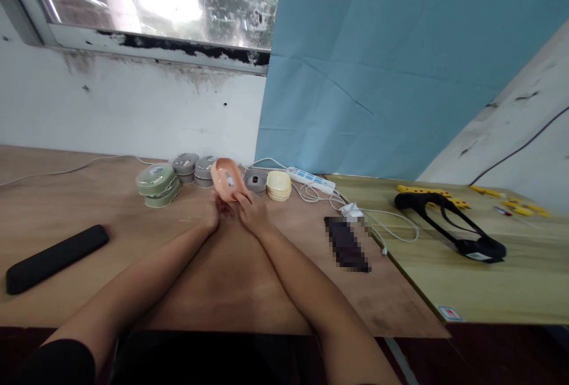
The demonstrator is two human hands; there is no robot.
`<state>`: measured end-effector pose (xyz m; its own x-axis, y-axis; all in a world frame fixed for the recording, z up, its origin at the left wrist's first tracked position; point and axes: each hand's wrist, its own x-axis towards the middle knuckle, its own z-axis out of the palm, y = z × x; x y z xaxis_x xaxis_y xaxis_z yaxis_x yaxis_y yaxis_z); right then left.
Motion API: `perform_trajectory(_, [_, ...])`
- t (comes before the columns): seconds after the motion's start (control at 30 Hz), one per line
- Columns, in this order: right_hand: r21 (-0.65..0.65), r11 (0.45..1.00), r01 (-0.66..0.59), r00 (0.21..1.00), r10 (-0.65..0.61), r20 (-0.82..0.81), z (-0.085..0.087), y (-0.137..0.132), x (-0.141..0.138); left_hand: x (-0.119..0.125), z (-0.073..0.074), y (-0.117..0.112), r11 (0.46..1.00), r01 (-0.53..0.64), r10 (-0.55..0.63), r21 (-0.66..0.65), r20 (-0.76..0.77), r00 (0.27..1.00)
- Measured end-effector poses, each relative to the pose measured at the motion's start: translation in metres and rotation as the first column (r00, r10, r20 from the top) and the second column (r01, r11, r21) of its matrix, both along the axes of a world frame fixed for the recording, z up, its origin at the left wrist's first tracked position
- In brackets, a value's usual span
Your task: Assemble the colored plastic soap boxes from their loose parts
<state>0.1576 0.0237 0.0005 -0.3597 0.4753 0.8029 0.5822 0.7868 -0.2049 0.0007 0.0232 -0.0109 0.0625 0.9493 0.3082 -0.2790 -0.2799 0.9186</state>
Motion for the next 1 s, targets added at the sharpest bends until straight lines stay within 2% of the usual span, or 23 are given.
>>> perform_trajectory(0.13, [0.054, 0.983, 0.178, 0.979, -0.171, -0.107, 0.001, 0.013, 0.016, 0.001, 0.0, -0.003, 0.998, 0.06, -0.061, -0.036, -0.032, 0.998])
perform_trajectory(0.3, [0.047, 0.959, 0.28, 0.952, -0.271, -0.142, 0.002, 0.026, 0.034, 0.005, 0.003, -0.004, 0.998, 0.044, -0.047, -0.055, -0.058, 0.997])
perform_trajectory(0.53, [0.001, 0.959, 0.282, 0.948, -0.278, -0.155, 0.004, 0.033, 0.038, 0.006, 0.006, -0.006, 0.996, 0.047, -0.055, -0.078, -0.105, 0.993])
perform_trajectory(0.73, [0.034, 0.95, 0.31, 0.949, -0.307, -0.07, 0.001, 0.039, 0.036, 0.006, 0.01, -0.007, 0.993, 0.045, -0.056, -0.111, -0.098, 0.994])
perform_trajectory(1.0, [0.046, 0.906, 0.422, 0.907, -0.421, -0.026, 0.003, 0.044, 0.033, 0.007, 0.009, -0.007, 0.99, 0.075, -0.085, -0.12, -0.083, 0.993])
